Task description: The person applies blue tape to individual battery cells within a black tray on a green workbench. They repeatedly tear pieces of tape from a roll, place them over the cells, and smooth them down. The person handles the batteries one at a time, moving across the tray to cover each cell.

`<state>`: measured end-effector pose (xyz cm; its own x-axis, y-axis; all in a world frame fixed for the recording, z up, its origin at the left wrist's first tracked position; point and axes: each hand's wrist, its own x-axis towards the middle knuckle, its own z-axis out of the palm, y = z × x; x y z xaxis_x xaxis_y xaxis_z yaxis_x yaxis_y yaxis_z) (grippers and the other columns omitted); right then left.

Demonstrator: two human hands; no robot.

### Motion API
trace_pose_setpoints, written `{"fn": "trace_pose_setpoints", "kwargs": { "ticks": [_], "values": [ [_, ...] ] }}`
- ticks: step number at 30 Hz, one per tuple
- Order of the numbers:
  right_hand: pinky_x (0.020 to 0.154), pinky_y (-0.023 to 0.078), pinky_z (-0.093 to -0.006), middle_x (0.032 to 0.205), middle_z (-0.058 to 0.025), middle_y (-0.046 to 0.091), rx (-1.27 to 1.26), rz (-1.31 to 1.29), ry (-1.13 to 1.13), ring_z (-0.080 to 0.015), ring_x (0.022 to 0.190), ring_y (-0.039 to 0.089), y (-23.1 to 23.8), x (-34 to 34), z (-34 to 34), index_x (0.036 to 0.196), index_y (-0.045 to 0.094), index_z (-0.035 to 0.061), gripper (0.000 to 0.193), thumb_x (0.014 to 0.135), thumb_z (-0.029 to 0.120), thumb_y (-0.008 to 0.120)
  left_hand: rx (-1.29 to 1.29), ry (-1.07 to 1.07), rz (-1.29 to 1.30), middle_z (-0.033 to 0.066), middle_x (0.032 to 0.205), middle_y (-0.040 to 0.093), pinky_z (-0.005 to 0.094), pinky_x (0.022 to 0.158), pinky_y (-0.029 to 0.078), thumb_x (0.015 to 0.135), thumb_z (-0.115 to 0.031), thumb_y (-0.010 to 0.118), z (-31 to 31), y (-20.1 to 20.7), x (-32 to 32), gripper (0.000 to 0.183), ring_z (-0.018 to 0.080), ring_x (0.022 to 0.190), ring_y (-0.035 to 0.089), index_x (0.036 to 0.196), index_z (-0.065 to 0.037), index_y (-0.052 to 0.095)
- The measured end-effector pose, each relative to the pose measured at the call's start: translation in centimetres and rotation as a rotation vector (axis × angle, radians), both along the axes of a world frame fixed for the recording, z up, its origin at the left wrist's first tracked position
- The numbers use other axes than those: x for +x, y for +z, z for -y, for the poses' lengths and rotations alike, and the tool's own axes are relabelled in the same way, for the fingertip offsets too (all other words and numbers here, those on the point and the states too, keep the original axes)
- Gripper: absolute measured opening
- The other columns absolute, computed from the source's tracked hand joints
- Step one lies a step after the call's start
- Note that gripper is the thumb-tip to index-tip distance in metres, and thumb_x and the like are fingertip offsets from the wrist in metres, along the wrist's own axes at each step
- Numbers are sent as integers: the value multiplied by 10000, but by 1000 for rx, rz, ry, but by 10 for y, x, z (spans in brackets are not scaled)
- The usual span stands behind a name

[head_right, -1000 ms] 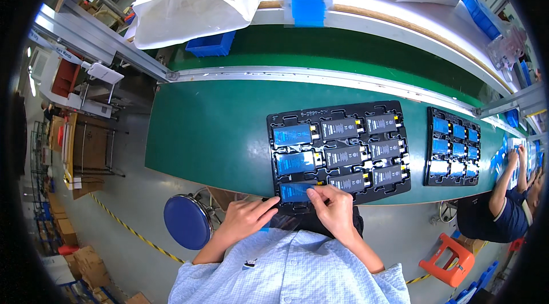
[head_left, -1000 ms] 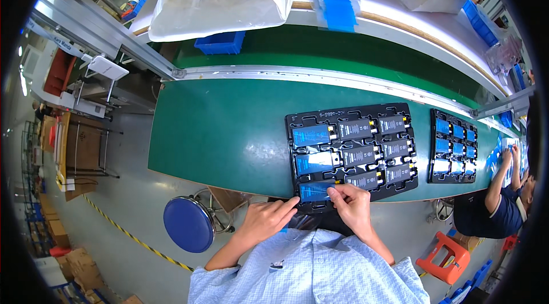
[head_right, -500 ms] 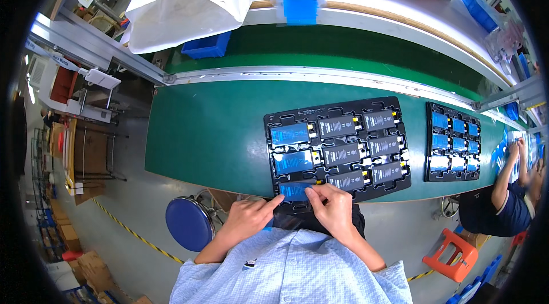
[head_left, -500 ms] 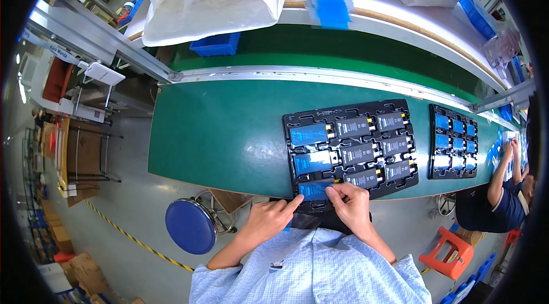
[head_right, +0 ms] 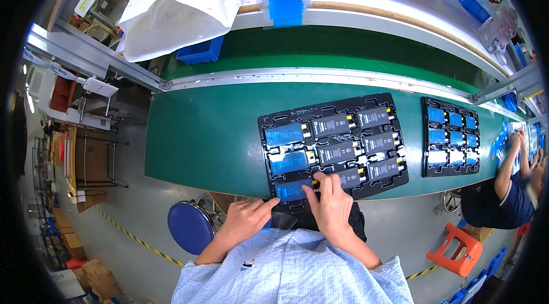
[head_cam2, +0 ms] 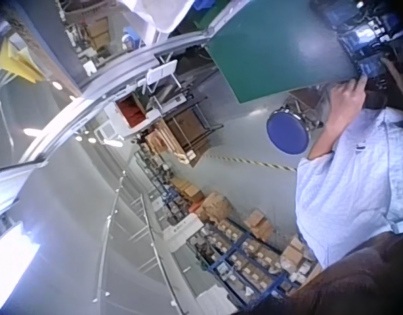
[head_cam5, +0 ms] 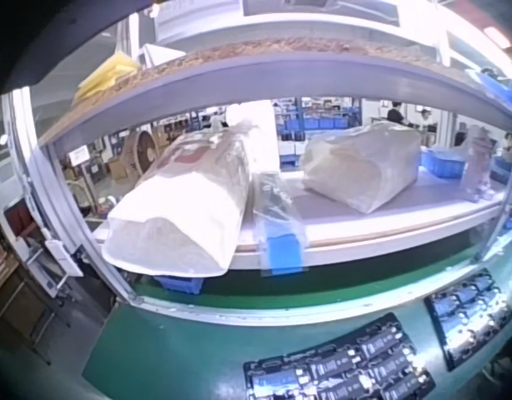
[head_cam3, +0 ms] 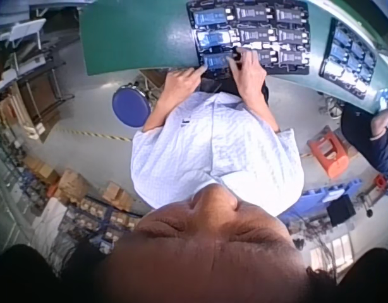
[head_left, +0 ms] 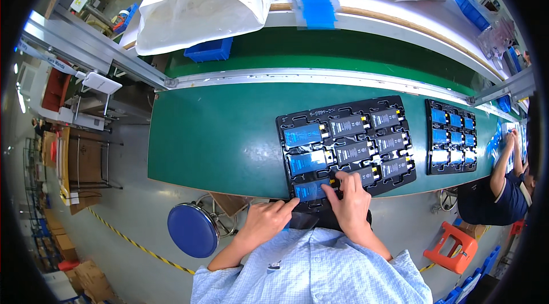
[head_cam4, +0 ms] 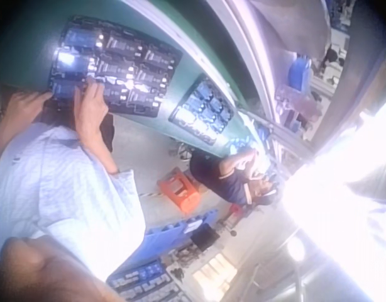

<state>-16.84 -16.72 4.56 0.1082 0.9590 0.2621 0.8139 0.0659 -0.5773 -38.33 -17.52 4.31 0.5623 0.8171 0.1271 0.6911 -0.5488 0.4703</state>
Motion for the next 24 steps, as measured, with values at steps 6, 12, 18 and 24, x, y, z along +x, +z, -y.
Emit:
{"fn": "trace_pose_setpoints", "kwargs": {
  "ticks": [6,12,18,24],
  "values": [
    [896,453,-372,1017,-139,645,-223,-491,771,-317,967,596,19,14,6,1051,644,-1,351,838,265,731,-46,-120,421,27,705,674,284,478,486,787,-84,704,-6,27,19,266,163,531,629,1052,-104,699],
    [685,506,-306,799,-81,663,-498,-614,679,-195,738,634,23,53,4,856,687,18,101,842,117,699,-432,-82,317,72,817,644,355,677,510,788,-145,686,-22,45,12,478,234,727,644,1250,-84,584],
    [824,542,-332,1067,-180,650,-776,-1112,902,-228,950,656,26,87,-7,907,680,-70,288,963,195,584,-414,-99,297,96,862,663,348,722,514,824,-68,653,-35,34,13,248,250,795,655,1071,-48,659],
    [683,539,-297,1011,-119,616,-532,-665,764,-166,819,633,7,63,-14,1071,626,-47,339,904,243,679,-521,-122,456,107,963,691,346,782,527,847,-54,644,-46,31,34,249,249,898,675,1096,-47,652]
  ]
}}
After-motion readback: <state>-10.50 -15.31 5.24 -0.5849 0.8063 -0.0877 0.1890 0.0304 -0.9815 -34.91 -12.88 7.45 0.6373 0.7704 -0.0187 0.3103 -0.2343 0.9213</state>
